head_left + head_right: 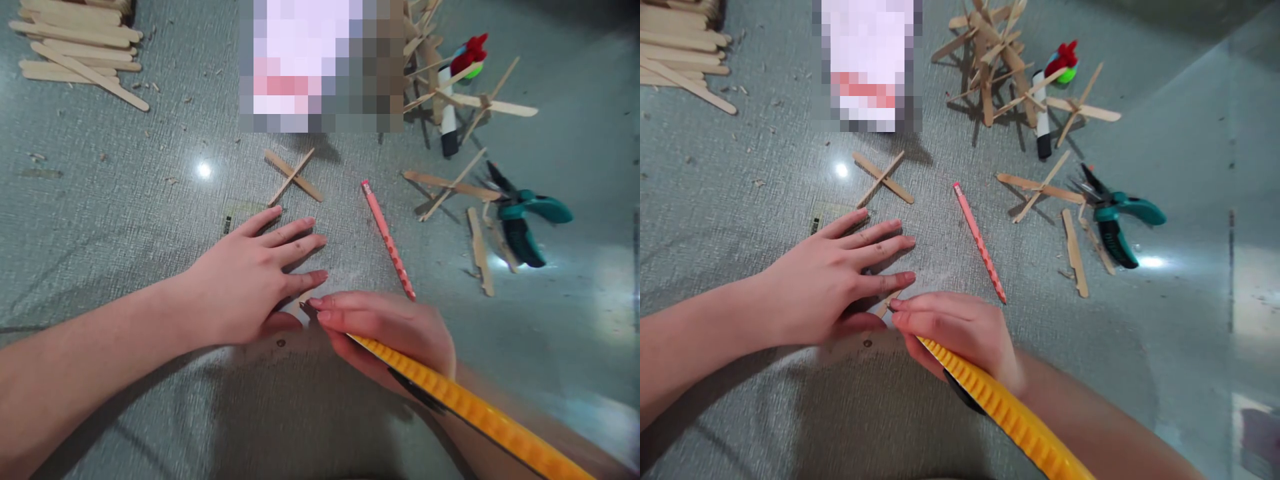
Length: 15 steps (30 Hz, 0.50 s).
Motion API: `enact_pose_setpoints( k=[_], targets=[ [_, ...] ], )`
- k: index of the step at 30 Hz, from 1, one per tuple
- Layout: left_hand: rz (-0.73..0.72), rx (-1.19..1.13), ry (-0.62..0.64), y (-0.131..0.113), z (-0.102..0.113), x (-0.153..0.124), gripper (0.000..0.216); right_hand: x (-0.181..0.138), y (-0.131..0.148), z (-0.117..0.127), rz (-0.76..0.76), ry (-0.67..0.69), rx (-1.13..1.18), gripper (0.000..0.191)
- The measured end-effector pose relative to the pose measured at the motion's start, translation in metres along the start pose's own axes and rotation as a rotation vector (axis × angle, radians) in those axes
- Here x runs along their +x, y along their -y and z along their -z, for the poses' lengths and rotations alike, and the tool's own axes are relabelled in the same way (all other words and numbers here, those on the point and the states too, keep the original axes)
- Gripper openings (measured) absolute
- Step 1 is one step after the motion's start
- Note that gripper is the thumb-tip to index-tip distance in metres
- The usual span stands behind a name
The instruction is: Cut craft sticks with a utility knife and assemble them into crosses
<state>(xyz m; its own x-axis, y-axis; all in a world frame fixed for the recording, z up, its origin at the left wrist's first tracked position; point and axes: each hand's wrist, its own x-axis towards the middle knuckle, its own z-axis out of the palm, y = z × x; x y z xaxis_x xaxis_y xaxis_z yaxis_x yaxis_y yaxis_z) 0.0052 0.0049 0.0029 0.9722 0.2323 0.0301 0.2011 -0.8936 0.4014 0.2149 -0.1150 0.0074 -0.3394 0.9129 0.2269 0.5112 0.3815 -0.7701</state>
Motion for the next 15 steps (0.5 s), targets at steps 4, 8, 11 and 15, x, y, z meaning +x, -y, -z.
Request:
enact_pose_setpoints(
  k=[4, 8, 11, 15],
  targets=[
    [0.001, -0.005, -0.011, -0.0006, 0.0002, 0.0007, 0.052, 0.0018, 0.0025, 0.0, -0.019, -0.003, 0.009, 0.026],
    [0.019, -0.022, -0.006, -0.0015, 0.0004, 0.0015, 0.052, 0.0019, 0.0038, 0.001, -0.02, -0.004, -0.025, 0.025],
    [0.035, -0.033, 0.004, -0.0022, 0.0004, 0.0014, 0.052, 0.0016, 0.0046, 0.0024, -0.01, 0.013, -0.043, 0.025],
    [0.037, -0.035, 0.009, -0.002, -0.0005, 0.0008, 0.052, 0.0009, 0.0038, 0.0032, 0.011, 0.01, -0.037, 0.025]
  ],
)
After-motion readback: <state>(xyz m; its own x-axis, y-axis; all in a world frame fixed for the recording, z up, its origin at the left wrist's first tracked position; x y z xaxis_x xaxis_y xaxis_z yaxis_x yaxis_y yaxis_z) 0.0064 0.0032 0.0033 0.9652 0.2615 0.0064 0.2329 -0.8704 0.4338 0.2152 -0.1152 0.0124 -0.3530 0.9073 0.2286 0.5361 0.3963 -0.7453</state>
